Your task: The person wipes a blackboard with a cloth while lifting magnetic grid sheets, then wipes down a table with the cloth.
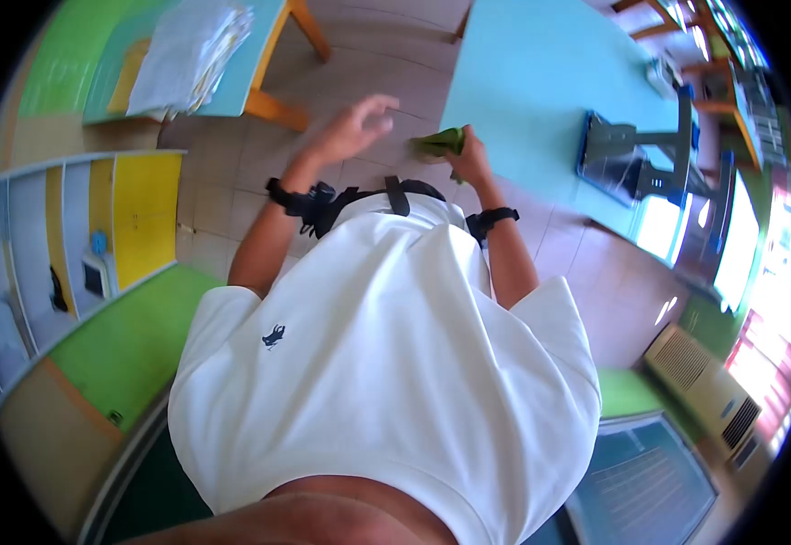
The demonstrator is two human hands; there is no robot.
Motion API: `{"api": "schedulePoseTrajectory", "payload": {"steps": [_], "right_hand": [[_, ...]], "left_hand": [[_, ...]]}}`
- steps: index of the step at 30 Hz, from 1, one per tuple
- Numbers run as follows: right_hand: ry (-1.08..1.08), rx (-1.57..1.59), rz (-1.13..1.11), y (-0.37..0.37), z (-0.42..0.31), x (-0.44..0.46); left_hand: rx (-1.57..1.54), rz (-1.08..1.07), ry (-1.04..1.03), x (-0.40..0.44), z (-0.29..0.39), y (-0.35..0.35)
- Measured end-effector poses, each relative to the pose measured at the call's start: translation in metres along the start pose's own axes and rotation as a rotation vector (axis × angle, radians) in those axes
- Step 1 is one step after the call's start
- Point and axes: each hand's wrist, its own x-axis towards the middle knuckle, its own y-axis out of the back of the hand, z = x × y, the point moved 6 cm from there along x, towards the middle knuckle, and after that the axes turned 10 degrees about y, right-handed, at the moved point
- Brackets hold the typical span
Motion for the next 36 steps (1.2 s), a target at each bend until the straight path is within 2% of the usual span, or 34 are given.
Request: {"api": "schedulePoseTrajectory", "payload": {"steps": [1,3,5,7,9,10,11,13,15,17,19,20,22,25,27,29,31,33,34,36], "right_hand": [[-0.128,-0.081,0.098,0.01,0.04,-0.005],[-0.277,0.086,0.355,0.024,0.103,-0.016],[-0.252,0.155,0.553,0.037,0.125,-0.02],[-0.311,0.321,0.54,0.027,0.125,-0.02],[-0.171,0.2,0.304,-0.024,0.128,-0.003],[-0.039,0.163,0.298,-0.032,0.134,0.009],[0.079,0.116,0.304,-0.04,0.135,0.004],[0.183,-0.286,0.183,-0.076,0.151,0.0],[0.025,-0.214,-0.028,-0.055,0.137,0.011],[-0.029,-0.196,-0.003,-0.039,0.134,0.003],[-0.319,-0.334,0.227,-0.013,0.162,-0.013],[-0.337,-0.33,0.248,-0.003,0.168,-0.021],[-0.626,-0.31,0.191,0.008,0.191,-0.044],[-0.703,-0.216,0.203,0.006,0.184,-0.055],[-0.703,-0.276,0.233,-0.007,0.184,-0.042],[-0.564,-0.105,0.229,-0.035,0.157,-0.013],[-0.522,-0.03,0.175,-0.044,0.121,0.012],[-0.376,-0.08,0.184,-0.049,0.109,0.026],[-0.404,-0.019,0.13,-0.042,0.106,0.027],[-0.484,-0.014,0.178,-0.018,0.102,0.007]], "left_hand": [[-0.112,0.005,-0.096,0.012,0.052,0.024],[-0.292,0.025,-0.268,0.025,0.136,0.075],[-0.304,0.088,-0.518,0.023,0.21,0.12],[-0.228,0.123,-0.778,0.012,0.272,0.148],[-0.135,0.086,-1.005,0.012,0.316,0.154],[-0.087,0.065,-1.095,0.011,0.33,0.153],[-0.054,0.027,-1.175,0.007,0.34,0.152],[-0.009,-0.029,-1.292,0.013,0.353,0.147],[0.001,-0.091,-1.371,0.03,0.361,0.143],[-0.002,-0.14,-1.425,0.039,0.364,0.143],[-0.008,-0.181,-1.474,0.05,0.366,0.145],[-0.01,-0.209,-1.487,0.059,0.369,0.143],[-0.046,-0.256,-1.532,0.077,0.364,0.15],[-0.129,-0.339,-1.614,0.11,0.36,0.152],[-0.144,-0.385,-1.648,0.132,0.364,0.147],[-0.133,-0.415,-1.655,0.149,0.359,0.147],[-0.133,-0.437,-1.683,0.157,0.367,0.138],[-0.157,-0.439,-1.697,0.16,0.371,0.133],[-0.177,-0.443,-1.712,0.162,0.375,0.127],[-0.22,-0.441,-1.728,0.169,0.38,0.12]]}}
